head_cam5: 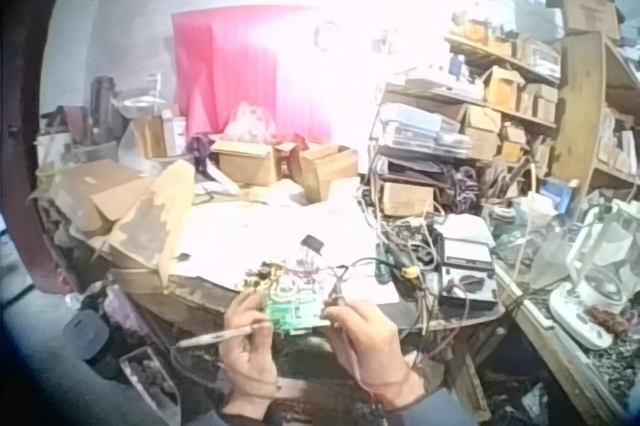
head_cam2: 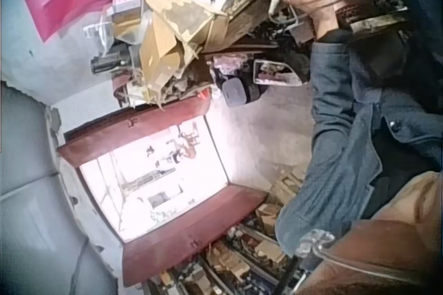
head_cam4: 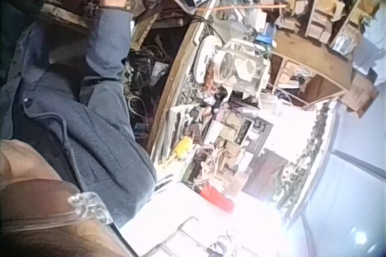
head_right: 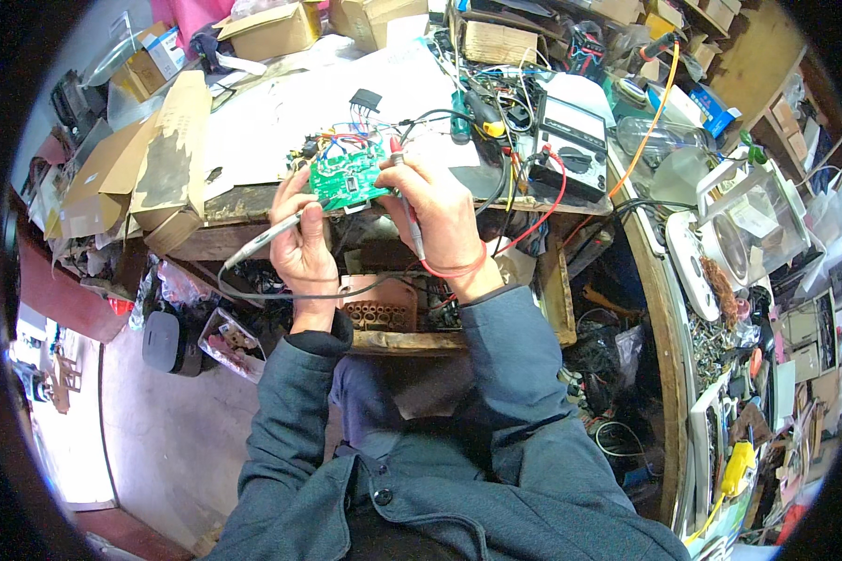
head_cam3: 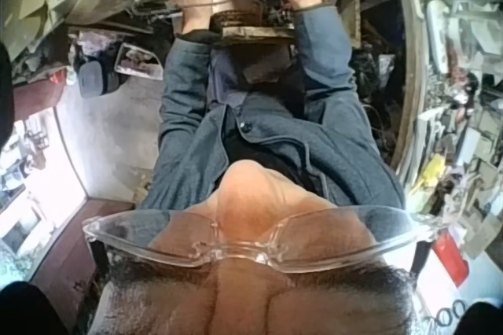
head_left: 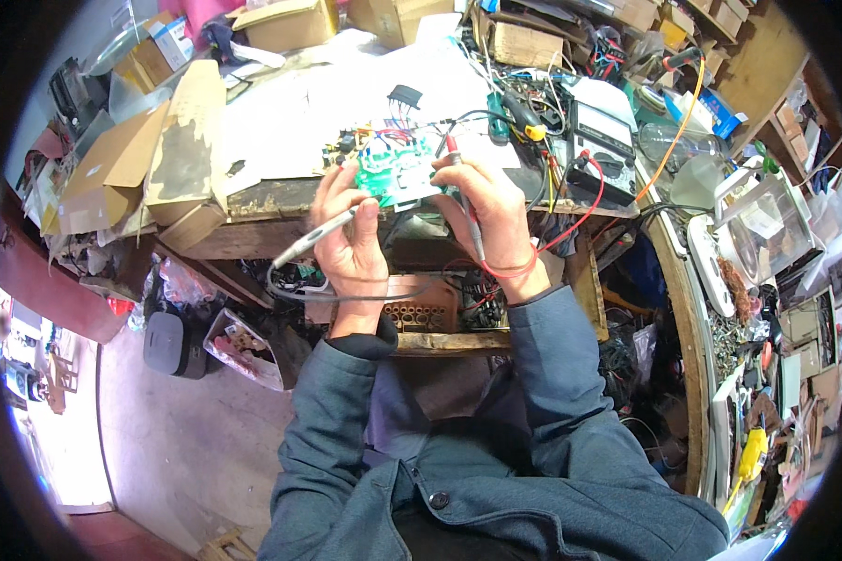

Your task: The person holds a green circuit board and uses multimeter probes to test various points on the board. They repeatedly touch different components and traces with the probes while holding the board steady.

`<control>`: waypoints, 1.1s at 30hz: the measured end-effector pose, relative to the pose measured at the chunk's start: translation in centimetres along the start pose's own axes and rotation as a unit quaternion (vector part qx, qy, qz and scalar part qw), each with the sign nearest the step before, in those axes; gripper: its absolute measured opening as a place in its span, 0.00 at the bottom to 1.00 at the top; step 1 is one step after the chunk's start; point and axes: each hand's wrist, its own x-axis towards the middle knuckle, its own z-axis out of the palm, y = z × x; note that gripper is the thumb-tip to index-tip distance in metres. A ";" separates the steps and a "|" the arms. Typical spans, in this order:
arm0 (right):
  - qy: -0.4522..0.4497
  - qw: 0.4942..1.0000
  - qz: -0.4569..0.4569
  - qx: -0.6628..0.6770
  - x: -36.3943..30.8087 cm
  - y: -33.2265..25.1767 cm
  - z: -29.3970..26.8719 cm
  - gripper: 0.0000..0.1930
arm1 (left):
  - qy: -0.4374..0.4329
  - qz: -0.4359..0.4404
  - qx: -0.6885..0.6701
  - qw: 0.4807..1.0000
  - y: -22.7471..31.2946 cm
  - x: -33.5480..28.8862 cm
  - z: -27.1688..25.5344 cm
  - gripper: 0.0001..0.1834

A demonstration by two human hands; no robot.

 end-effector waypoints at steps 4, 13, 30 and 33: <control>0.013 1.000 -0.014 -0.008 0.1 0.2 0.6 0.15 | 0.009 0.018 -0.011 1.000 -0.2 -0.4 -0.6 0.09; 0.053 0.989 0.060 0.127 -0.7 -0.8 -0.6 0.15 | -0.008 -0.009 -0.044 0.999 0.6 -0.7 -0.6 0.09; 0.029 0.980 0.075 0.180 -2.3 -1.1 0.2 0.05 | -0.045 0.021 0.011 0.999 0.8 -0.8 -1.1 0.09; 0.026 0.984 0.072 0.162 -2.3 -1.1 0.1 0.05 | -0.047 0.026 0.010 0.998 0.8 -0.8 -1.1 0.09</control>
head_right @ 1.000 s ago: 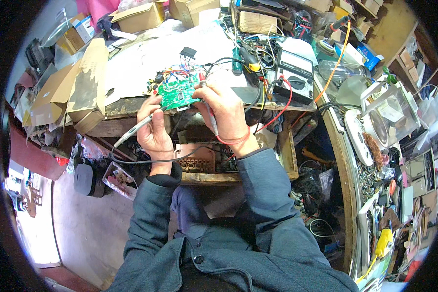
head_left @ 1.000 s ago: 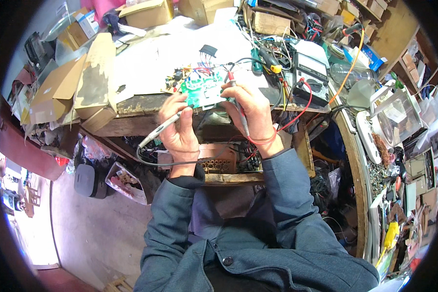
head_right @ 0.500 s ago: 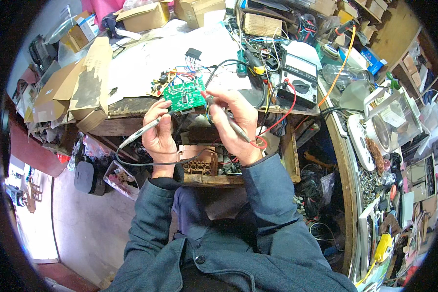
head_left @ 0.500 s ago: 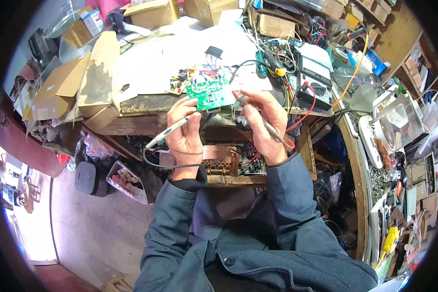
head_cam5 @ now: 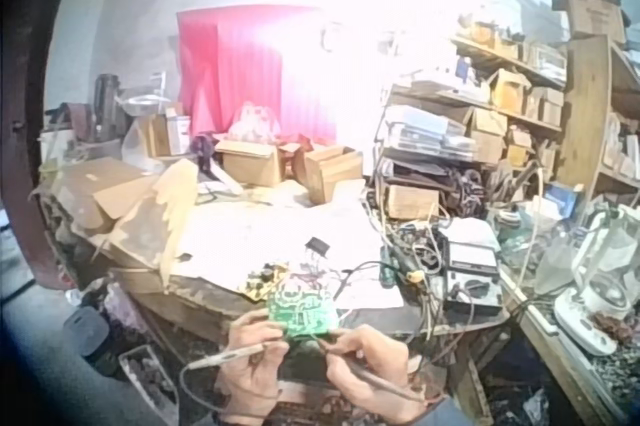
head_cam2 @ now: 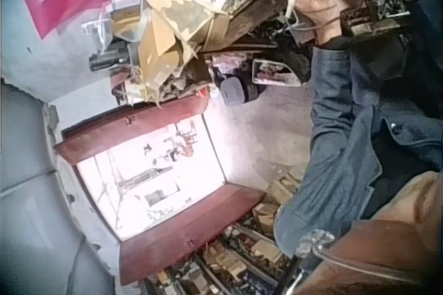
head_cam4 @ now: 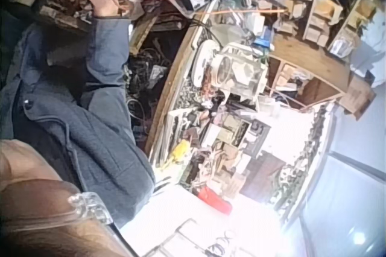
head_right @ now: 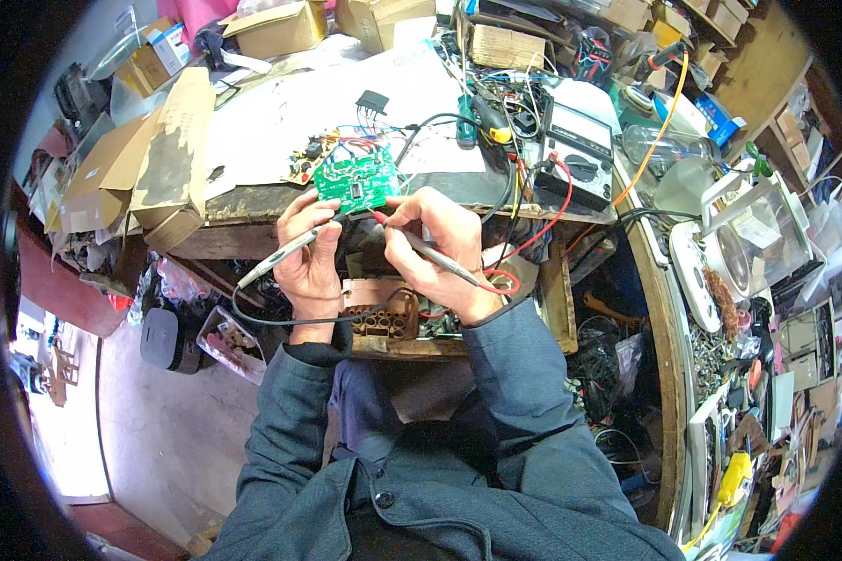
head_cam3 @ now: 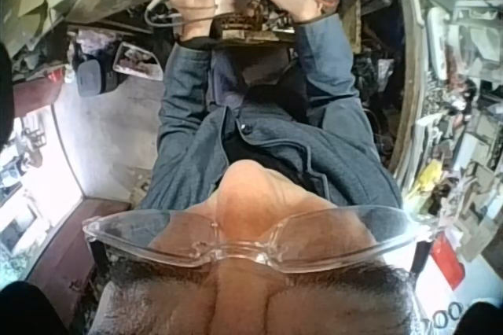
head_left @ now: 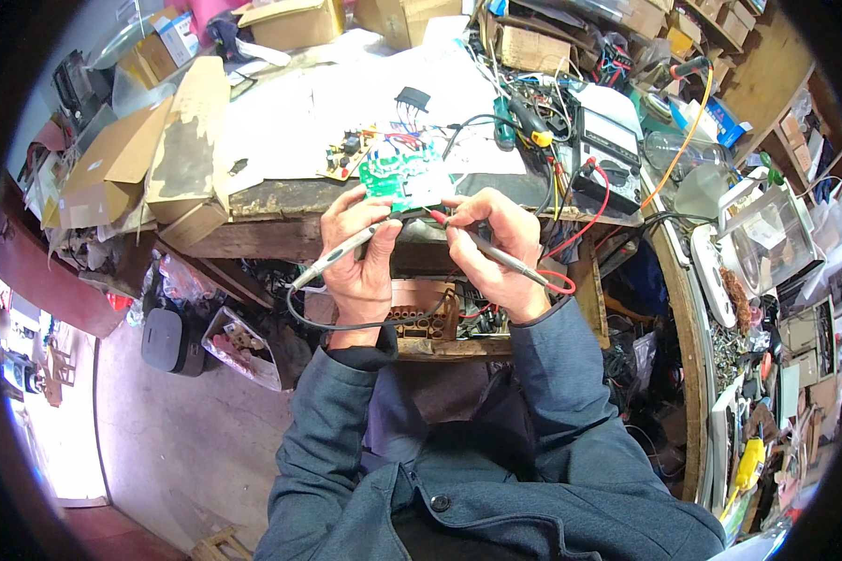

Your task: The person holds a green circuit board and uses multimeter probes to test various points on the board. They repeatedly touch different components and traces with the probes while holding the board steady.

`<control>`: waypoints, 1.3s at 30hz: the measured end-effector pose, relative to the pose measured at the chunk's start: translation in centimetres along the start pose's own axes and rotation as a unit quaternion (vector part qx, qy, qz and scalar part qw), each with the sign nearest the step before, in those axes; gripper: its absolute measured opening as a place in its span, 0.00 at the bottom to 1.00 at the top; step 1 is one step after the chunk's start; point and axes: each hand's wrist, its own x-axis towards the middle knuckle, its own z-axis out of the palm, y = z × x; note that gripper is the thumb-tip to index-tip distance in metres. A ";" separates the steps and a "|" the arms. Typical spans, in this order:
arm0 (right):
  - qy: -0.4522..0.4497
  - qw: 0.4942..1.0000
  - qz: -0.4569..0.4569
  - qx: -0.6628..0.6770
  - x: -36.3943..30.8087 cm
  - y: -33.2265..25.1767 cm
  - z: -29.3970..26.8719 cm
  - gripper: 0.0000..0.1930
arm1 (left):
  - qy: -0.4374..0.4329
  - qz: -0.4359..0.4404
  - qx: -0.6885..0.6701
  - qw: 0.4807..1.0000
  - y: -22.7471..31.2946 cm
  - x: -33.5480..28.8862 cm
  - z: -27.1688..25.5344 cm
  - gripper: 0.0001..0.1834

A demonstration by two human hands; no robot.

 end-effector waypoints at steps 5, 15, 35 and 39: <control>-0.002 1.000 -0.017 -0.018 0.1 0.0 0.0 0.05 | 0.009 0.005 0.008 1.000 0.1 0.2 0.2 0.09; 0.001 1.000 -0.023 -0.021 0.1 0.2 0.1 0.06 | -0.006 -0.006 0.036 0.999 0.3 0.1 0.1 0.09; -0.005 1.000 0.001 -0.013 0.0 -0.4 0.1 0.05 | 0.020 -0.019 -0.042 0.999 -0.3 -0.1 -0.1 0.11; -0.008 1.000 -0.017 -0.017 0.1 -0.6 0.2 0.05 | 0.061 -0.056 -0.102 0.991 0.0 -0.3 0.2 0.15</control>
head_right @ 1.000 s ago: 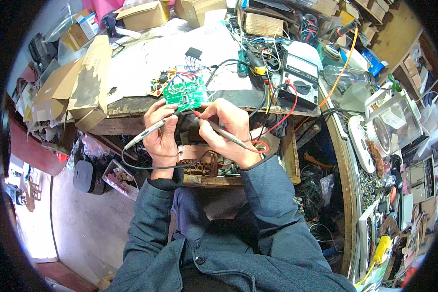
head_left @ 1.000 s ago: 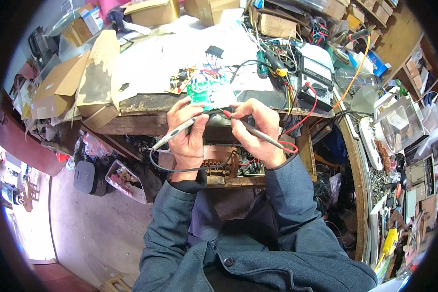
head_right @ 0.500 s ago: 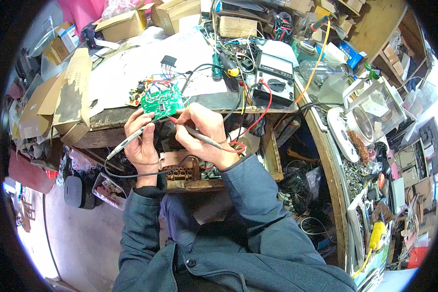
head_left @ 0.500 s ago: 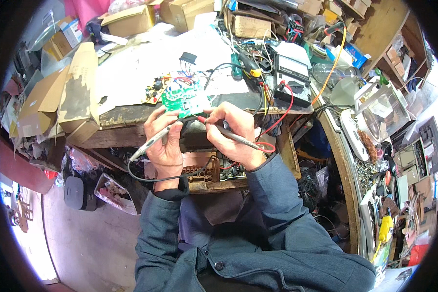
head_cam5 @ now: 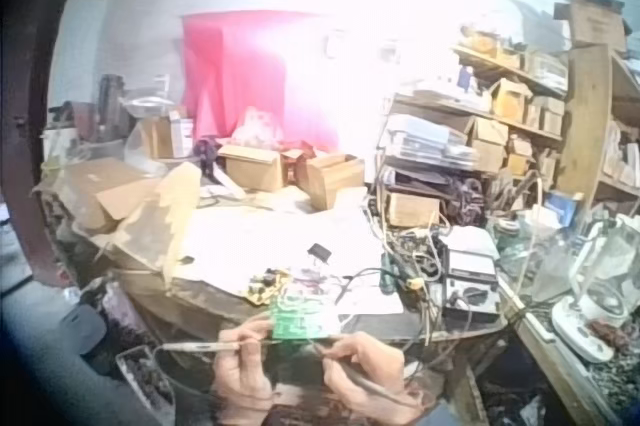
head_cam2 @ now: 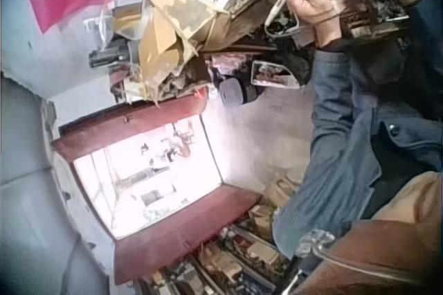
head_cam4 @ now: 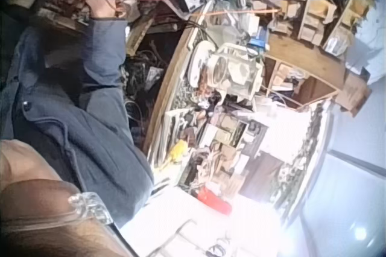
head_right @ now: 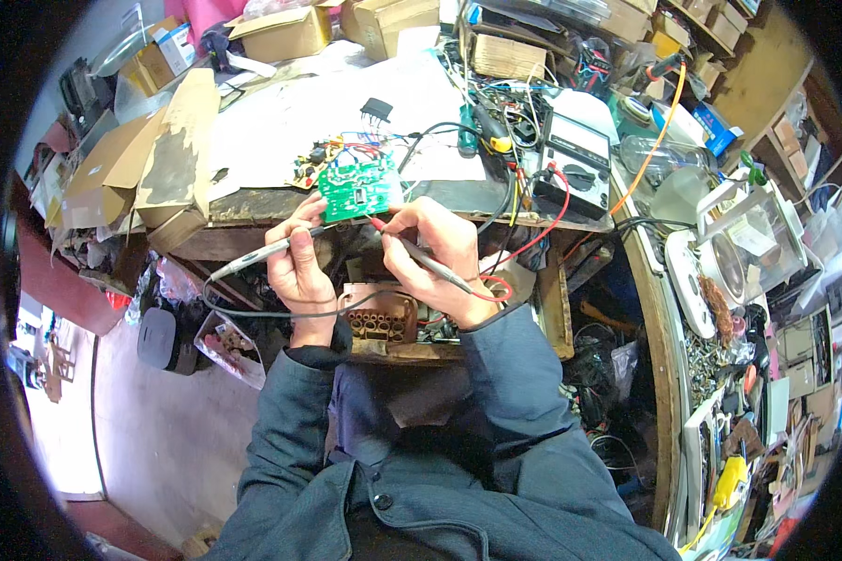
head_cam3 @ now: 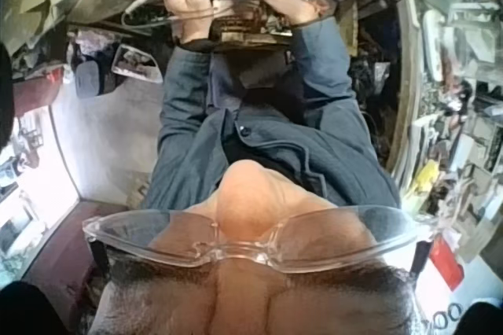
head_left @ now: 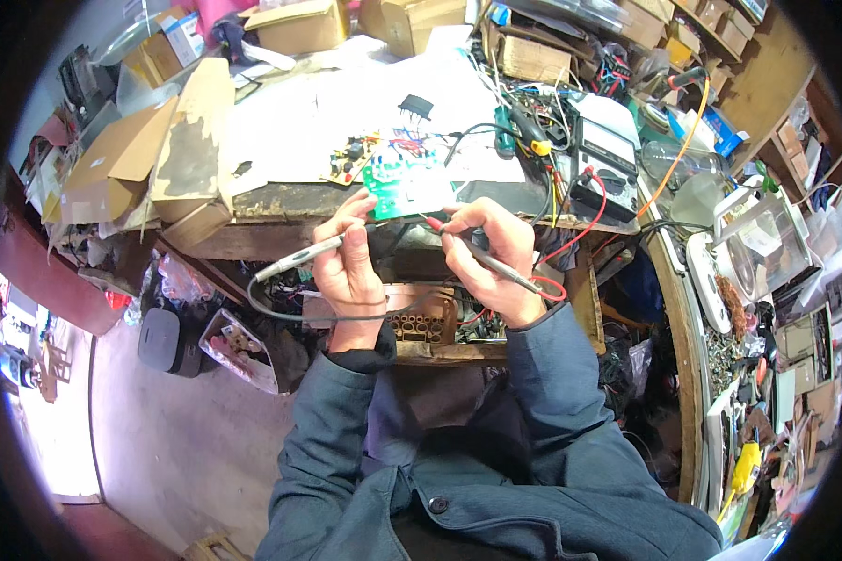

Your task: The person holds a green circuit board and uses multimeter probes to test various points on the board. They repeatedly touch different components and traces with the probes while holding the board steady.

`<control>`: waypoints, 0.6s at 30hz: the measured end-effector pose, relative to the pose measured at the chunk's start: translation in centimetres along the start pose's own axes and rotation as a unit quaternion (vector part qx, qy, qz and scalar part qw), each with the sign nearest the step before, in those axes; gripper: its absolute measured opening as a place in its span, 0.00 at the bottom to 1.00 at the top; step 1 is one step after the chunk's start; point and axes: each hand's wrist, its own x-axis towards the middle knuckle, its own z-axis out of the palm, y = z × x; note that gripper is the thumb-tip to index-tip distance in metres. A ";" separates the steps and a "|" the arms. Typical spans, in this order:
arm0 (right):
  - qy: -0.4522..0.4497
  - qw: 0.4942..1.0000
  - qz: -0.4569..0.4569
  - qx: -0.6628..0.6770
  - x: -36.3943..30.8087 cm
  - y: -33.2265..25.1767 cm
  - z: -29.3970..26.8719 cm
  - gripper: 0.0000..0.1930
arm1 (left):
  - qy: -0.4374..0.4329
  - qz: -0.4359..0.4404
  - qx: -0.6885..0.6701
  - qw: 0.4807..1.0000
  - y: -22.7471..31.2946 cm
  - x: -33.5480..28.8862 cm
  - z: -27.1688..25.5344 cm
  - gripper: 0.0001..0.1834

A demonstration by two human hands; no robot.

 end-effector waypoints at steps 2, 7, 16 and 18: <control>-0.008 1.000 -0.012 -0.007 -0.1 0.2 0.2 0.06 | 0.003 -0.019 0.015 1.000 0.3 0.0 0.0 0.16; -0.020 0.998 -0.055 -0.023 0.1 0.4 0.4 0.08 | -0.008 -0.020 0.062 0.998 0.9 0.2 -0.1 0.14; -0.020 0.998 -0.060 -0.027 0.4 0.0 0.5 0.12 | -0.017 -0.010 0.052 0.998 0.1 0.0 -0.1 0.09; -0.010 0.998 -0.058 -0.024 0.3 0.0 0.6 0.12 | -0.016 -0.011 0.057 0.998 0.4 0.2 0.0 0.09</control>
